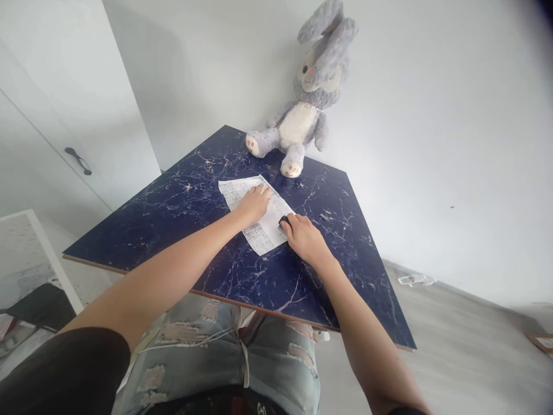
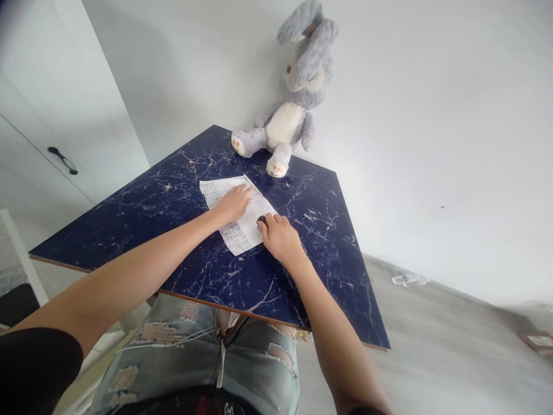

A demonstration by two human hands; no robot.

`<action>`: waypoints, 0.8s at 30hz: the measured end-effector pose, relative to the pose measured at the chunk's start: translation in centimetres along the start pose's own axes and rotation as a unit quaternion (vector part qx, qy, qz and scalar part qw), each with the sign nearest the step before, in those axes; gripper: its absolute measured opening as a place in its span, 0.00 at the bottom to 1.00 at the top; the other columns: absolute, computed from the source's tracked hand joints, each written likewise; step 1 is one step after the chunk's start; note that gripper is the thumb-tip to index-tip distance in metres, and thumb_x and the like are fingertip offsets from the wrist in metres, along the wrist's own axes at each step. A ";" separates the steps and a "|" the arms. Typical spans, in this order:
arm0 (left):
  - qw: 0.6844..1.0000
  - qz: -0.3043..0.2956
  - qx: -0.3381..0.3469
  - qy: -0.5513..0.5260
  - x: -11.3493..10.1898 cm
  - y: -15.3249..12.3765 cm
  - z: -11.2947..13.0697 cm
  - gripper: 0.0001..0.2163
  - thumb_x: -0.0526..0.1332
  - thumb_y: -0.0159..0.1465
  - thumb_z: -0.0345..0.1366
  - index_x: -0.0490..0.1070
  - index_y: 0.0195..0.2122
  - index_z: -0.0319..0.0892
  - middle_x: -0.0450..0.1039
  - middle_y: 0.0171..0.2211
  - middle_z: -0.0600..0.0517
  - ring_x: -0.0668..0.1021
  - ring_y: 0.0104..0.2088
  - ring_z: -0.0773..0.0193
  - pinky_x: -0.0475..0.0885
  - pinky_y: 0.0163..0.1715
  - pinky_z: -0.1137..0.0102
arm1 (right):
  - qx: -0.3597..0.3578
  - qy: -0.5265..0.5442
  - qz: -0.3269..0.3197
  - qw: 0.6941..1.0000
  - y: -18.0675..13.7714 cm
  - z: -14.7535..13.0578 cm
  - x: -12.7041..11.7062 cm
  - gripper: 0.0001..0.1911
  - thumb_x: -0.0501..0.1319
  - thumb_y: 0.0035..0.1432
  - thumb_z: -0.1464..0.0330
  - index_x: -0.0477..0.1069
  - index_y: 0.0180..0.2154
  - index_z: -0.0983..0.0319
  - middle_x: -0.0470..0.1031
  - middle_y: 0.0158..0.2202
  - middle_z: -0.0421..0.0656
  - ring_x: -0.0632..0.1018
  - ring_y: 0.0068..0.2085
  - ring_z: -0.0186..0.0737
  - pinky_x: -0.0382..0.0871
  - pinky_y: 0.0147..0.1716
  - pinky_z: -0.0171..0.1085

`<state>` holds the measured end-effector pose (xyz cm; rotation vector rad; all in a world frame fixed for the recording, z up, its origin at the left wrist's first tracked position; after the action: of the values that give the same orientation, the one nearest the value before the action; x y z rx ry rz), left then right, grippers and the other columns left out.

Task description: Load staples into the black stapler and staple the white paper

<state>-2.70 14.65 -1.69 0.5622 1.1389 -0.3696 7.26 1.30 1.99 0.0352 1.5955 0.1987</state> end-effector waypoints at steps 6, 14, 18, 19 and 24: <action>0.983 -0.023 -0.178 0.029 0.5 -0.1 -3.9 0.32 0.49 0.73 0.49 0.54 0.73 0.33 0.46 0.74 0.34 0.44 0.73 0.27 0.36 0.67 0.34 | -0.001 -0.095 -0.080 0.992 1.3 -1.0 1.2 0.19 0.46 0.75 0.59 0.70 0.49 0.65 0.76 0.47 0.57 0.75 0.51 0.56 0.67 0.44 0.43; 0.986 -0.052 -0.142 0.069 0.4 -0.2 -4.1 0.33 0.45 0.73 0.49 0.52 0.73 0.32 0.44 0.74 0.32 0.46 0.72 0.28 0.40 0.67 0.37 | -0.031 0.004 -0.090 0.995 -0.7 0.4 -1.2 0.15 0.59 0.66 0.64 0.63 0.52 0.62 0.79 0.41 0.50 0.79 0.38 0.48 0.62 0.35 0.37; 0.991 -0.074 -0.087 0.074 0.4 0.0 -3.0 0.33 0.46 0.73 0.49 0.53 0.73 0.33 0.46 0.74 0.34 0.49 0.72 0.28 0.44 0.67 0.37 | 0.058 0.057 -0.054 0.995 -4.0 4.0 -2.6 0.08 0.59 0.63 0.66 0.65 0.44 0.60 0.78 0.36 0.46 0.78 0.35 0.46 0.60 0.32 0.36; 0.992 -0.081 -0.067 0.072 0.4 -0.1 -2.4 0.32 0.48 0.73 0.50 0.55 0.72 0.34 0.47 0.74 0.35 0.50 0.72 0.28 0.46 0.66 0.37 | 0.096 0.068 -0.026 0.993 -4.5 5.1 -3.2 0.08 0.59 0.62 0.65 0.66 0.44 0.59 0.78 0.36 0.46 0.78 0.35 0.46 0.60 0.32 0.36; 0.990 -0.085 0.109 0.034 -0.4 -1.1 1.8 0.25 0.57 0.69 0.50 0.70 0.63 0.45 0.67 0.65 0.41 0.66 0.63 0.38 0.59 0.61 0.44 | 0.199 0.123 0.121 0.965 -3.2 9.0 -6.2 0.13 0.58 0.62 0.63 0.67 0.47 0.59 0.79 0.37 0.48 0.78 0.38 0.51 0.64 0.34 0.39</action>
<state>-2.08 12.70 -1.04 0.6758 1.2245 -0.6317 16.71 -1.77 7.47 0.5381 1.8582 0.0687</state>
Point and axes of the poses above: each hand's wrist, its own y-axis towards the middle knuckle, its own x-axis out of the palm, z = x × y, the point moved 8 cm from there along y, towards the middle knuckle
